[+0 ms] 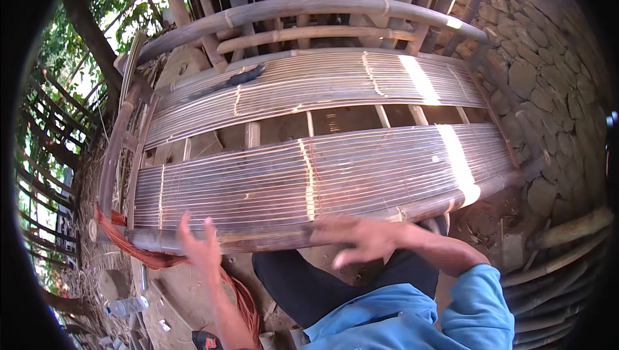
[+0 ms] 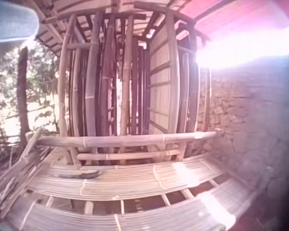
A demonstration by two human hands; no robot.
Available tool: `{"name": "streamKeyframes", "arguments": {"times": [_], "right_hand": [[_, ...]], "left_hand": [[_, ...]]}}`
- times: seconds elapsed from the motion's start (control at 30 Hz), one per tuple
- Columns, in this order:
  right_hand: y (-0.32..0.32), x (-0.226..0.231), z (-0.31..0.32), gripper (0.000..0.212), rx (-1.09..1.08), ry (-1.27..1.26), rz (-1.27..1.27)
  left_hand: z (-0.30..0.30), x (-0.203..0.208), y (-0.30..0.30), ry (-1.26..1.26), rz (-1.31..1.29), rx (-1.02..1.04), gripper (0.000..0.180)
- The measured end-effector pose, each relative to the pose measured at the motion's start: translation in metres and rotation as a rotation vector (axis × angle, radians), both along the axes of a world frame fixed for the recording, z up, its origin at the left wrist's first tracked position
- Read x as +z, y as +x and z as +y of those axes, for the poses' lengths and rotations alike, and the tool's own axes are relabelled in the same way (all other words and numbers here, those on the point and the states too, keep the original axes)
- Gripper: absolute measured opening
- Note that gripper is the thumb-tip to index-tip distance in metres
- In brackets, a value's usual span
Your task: The person is weaving thin bamboo strips onto a frame and using a cord to tie and secure them.
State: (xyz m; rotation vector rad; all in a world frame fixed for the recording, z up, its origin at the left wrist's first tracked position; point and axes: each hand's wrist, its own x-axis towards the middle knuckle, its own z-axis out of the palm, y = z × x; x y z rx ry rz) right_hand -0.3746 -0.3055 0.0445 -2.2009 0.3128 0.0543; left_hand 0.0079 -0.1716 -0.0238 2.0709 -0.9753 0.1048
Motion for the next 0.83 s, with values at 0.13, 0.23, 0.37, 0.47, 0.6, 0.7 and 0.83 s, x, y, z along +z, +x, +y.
{"name": "streamKeyframes", "arguments": {"times": [0.13, 0.23, 0.37, 0.47, 0.6, 0.7, 0.83], "right_hand": [[-0.14, -0.028, -0.09, 0.079, -1.045, -0.483, 0.076], [-0.203, -0.053, -0.133, 0.086, -1.46, -0.47, 0.34], [-0.097, -0.102, -0.061, 0.085, -1.112, -0.84, 0.159], [-0.028, 0.011, 0.074, 0.08, -0.112, -0.527, 0.187], [-0.087, 0.105, 0.095, 0.046, 0.055, 1.061, 0.346], [-0.131, 0.158, 0.096, 0.042, -0.848, 0.028, 0.444], [-0.209, 0.174, 0.046, 0.055, -0.774, -0.2, 0.747]], "left_hand": [[-0.053, -0.027, -0.071, 0.07, -0.205, -0.18, 0.062], [-0.069, -0.027, -0.095, 0.238, -0.348, -0.211, 0.061], [-0.047, -0.029, -0.079, 0.246, -0.139, -0.203, 0.066], [0.006, -0.015, -0.105, 0.56, -0.276, -0.312, 0.079], [0.073, 0.062, -0.173, 0.968, 0.293, -0.882, 0.063], [0.148, 0.121, -0.201, 0.891, 0.226, -0.776, 0.069], [0.184, 0.176, -0.216, 0.95, 0.564, -0.604, 0.072]]}}
